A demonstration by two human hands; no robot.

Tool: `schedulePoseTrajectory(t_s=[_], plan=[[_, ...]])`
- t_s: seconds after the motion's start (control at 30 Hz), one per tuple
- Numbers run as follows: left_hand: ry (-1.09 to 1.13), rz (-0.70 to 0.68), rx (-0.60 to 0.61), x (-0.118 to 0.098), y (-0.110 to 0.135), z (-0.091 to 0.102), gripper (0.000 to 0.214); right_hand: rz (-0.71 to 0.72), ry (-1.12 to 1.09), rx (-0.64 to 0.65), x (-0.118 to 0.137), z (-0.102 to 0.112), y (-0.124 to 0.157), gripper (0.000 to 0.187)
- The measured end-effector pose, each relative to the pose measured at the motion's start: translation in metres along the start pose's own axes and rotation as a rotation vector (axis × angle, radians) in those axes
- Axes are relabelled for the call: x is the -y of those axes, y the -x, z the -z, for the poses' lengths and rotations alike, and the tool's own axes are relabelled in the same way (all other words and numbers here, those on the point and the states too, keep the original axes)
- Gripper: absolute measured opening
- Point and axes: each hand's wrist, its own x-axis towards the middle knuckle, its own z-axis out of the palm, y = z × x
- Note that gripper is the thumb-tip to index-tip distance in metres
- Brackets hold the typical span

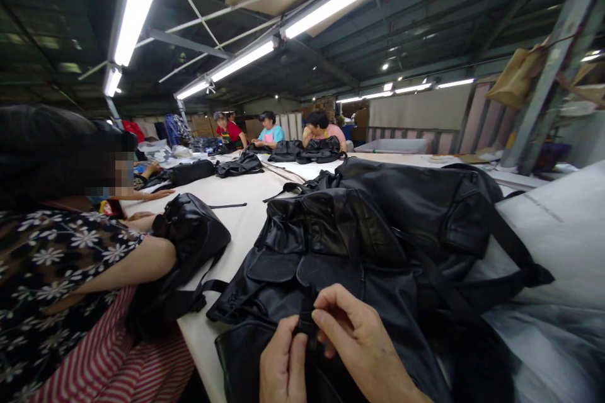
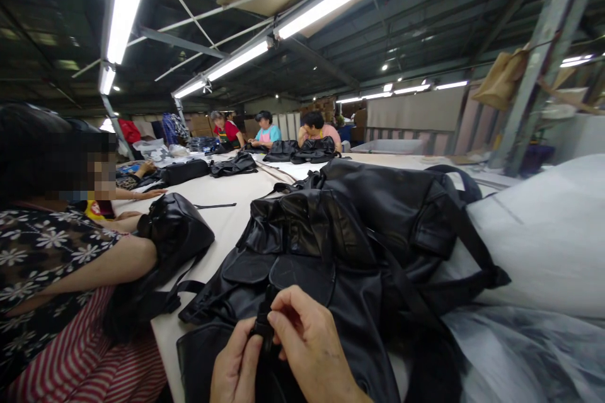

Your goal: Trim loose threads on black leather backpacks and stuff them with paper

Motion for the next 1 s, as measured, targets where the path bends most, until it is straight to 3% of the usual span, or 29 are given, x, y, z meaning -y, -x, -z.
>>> schedulePoseTrajectory(t_s=[0.17,0.3,0.43,0.53,0.6,0.73,0.83,0.93,1.0], plan=[[-0.087,-0.075,-0.022,0.019,0.007,-0.002,0.031,0.087,0.239,0.064,0.005,0.012,-0.001,0.012],[-0.177,-0.167,-0.079,0.033,0.009,-0.001,0.028,0.278,0.602,0.046,0.014,0.022,0.002,0.014],[-0.161,-0.196,0.122,0.025,0.004,0.011,0.028,0.560,0.922,-0.050,0.017,0.016,0.008,0.017],[-0.076,-0.198,0.213,0.012,0.000,0.023,0.036,0.732,1.006,-0.139,0.015,0.009,0.011,0.021],[0.007,-0.135,0.222,0.003,-0.001,0.027,0.041,0.736,0.941,-0.141,0.015,0.008,0.010,0.022],[0.207,0.158,0.256,-0.018,-0.002,0.025,0.042,0.749,0.765,-0.103,0.026,0.016,0.009,0.023],[0.370,0.305,0.282,-0.033,-0.005,0.026,0.050,0.757,0.681,-0.029,0.038,0.024,0.008,0.023],[0.405,0.392,0.234,-0.041,-0.008,0.045,0.055,0.601,0.640,0.004,0.041,0.037,0.004,0.018],[0.387,0.353,0.127,-0.041,-0.008,0.064,0.051,0.491,0.703,-0.028,0.035,0.046,-0.001,0.014]])
